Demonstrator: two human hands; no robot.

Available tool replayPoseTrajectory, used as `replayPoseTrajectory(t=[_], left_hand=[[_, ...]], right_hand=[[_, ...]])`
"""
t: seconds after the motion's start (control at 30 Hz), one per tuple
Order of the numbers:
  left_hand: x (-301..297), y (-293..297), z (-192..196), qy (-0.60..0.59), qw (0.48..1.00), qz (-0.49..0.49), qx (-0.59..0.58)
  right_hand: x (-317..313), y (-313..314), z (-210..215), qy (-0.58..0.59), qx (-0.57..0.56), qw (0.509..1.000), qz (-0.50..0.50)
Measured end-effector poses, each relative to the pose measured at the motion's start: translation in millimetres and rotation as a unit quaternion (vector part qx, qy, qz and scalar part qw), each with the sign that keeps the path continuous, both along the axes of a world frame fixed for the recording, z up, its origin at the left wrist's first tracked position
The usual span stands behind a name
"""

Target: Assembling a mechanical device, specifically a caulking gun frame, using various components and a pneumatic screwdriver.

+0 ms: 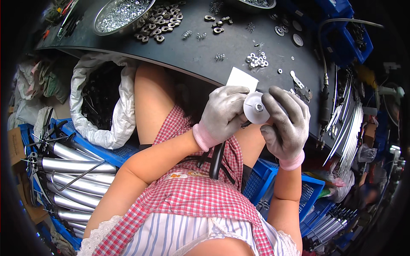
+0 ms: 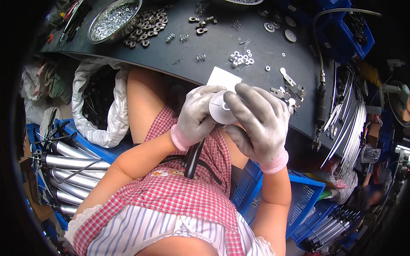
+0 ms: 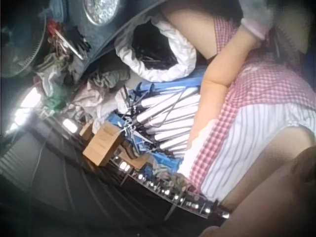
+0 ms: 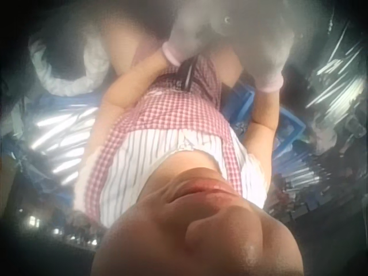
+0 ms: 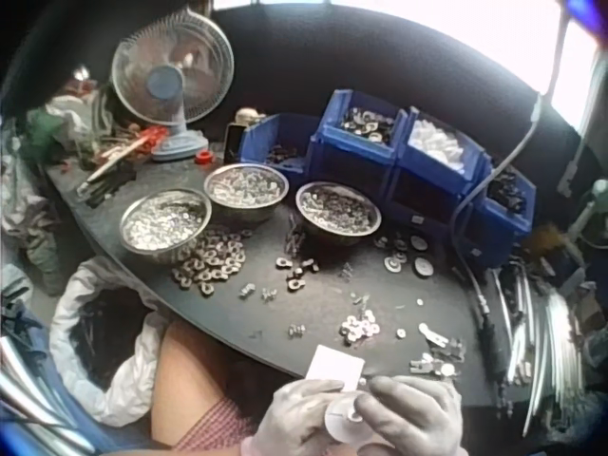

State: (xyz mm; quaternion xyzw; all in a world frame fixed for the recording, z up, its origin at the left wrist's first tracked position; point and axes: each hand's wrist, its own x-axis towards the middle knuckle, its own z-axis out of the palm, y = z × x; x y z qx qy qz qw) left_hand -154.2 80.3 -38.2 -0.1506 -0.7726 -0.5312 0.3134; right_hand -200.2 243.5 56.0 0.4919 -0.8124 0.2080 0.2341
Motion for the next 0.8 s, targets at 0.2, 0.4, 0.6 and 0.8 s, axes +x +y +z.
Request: replayPoseTrajectory(t=[0.2, 0.4, 0.6, 0.8], left_hand=[[-2.6, -0.4, -5.7, -0.002, 1.000, -0.006, 0.008], [-4.6, -0.8, -4.9, -0.002, 1.000, 0.003, 0.001], [-1.9, 0.0, -5.2, 0.006, 1.000, 0.002, -0.009], [-2.9, -0.7, -6.4, 0.005, 1.000, 0.009, -0.006]], right_hand=[[10.0, 1.4, -10.4, -0.022, 0.012, 1.000, 0.010], [18.1, -2.1, -18.1, -0.004, 0.010, 0.999, -0.030], [22.6, -9.8, -18.2, -0.310, -0.233, 0.920, -0.063], [10.9, -15.6, 12.6, -0.218, -0.063, 0.967, -0.116]])
